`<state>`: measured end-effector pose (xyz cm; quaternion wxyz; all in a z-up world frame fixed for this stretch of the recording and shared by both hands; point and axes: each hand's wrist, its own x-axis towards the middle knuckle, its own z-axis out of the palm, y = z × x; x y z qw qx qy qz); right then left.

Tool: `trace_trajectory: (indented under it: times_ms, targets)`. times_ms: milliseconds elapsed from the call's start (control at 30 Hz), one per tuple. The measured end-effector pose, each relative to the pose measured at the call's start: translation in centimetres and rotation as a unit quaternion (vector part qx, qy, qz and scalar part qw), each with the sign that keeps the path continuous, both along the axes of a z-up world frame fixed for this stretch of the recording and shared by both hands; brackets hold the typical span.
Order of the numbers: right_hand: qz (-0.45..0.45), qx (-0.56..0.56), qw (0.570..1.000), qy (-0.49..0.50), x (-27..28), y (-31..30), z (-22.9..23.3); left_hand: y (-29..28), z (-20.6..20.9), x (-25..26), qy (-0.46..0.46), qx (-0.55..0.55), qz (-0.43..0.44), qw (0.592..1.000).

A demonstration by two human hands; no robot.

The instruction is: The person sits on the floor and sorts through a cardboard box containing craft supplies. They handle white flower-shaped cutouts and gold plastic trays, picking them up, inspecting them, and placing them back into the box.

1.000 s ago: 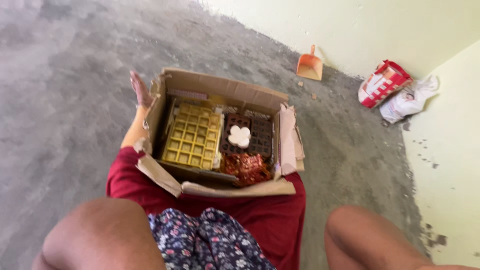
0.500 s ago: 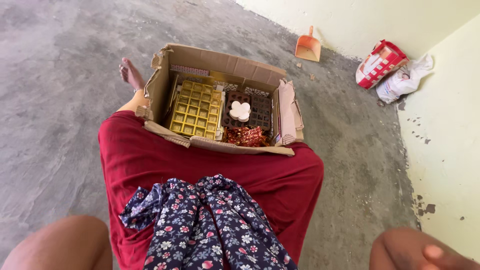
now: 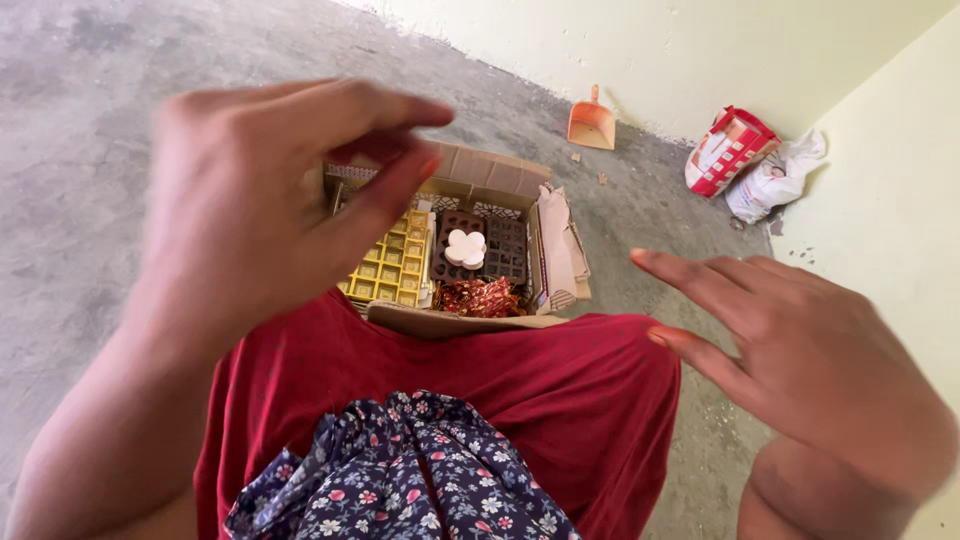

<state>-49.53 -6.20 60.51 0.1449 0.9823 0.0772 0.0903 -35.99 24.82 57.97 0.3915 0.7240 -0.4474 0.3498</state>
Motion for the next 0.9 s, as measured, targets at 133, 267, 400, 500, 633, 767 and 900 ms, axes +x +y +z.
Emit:
trace_trajectory:
  times_ms: [133,267,400,500,633,767,900]
  targets:
    - [0.002,0.035,0.995,0.098,6.3,0.2,-1.8,-4.7,-2.9,7.2,0.073,0.066,0.026,0.995]
    - [-0.112,0.026,0.955,0.273,13.4,-0.9,-5.7,-9.3,-7.8,14.6,0.134,0.143,0.036,0.980]
    - [-0.052,0.076,0.957,0.277,21.9,-3.6,-11.3,-12.7,-13.1,22.4,0.214,0.224,0.048,0.950]
    - [-0.071,0.095,0.939,0.322,28.5,-5.8,-15.9,-14.3,-17.1,28.0,0.279,0.308,0.085,0.906]
    - [-0.042,0.119,0.922,0.367,35.4,-7.2,-22.6,-15.6,-22.7,34.5,0.341,0.439,0.153,0.817]
    - [-0.015,0.139,0.899,0.416,39.0,-8.0,-27.4,-15.5,-29.1,39.1,0.310,0.558,0.184,0.747]
    - [0.029,0.167,0.876,0.451,41.9,-7.9,-29.5,-15.4,-34.9,43.3,0.341,0.615,0.176,0.689]
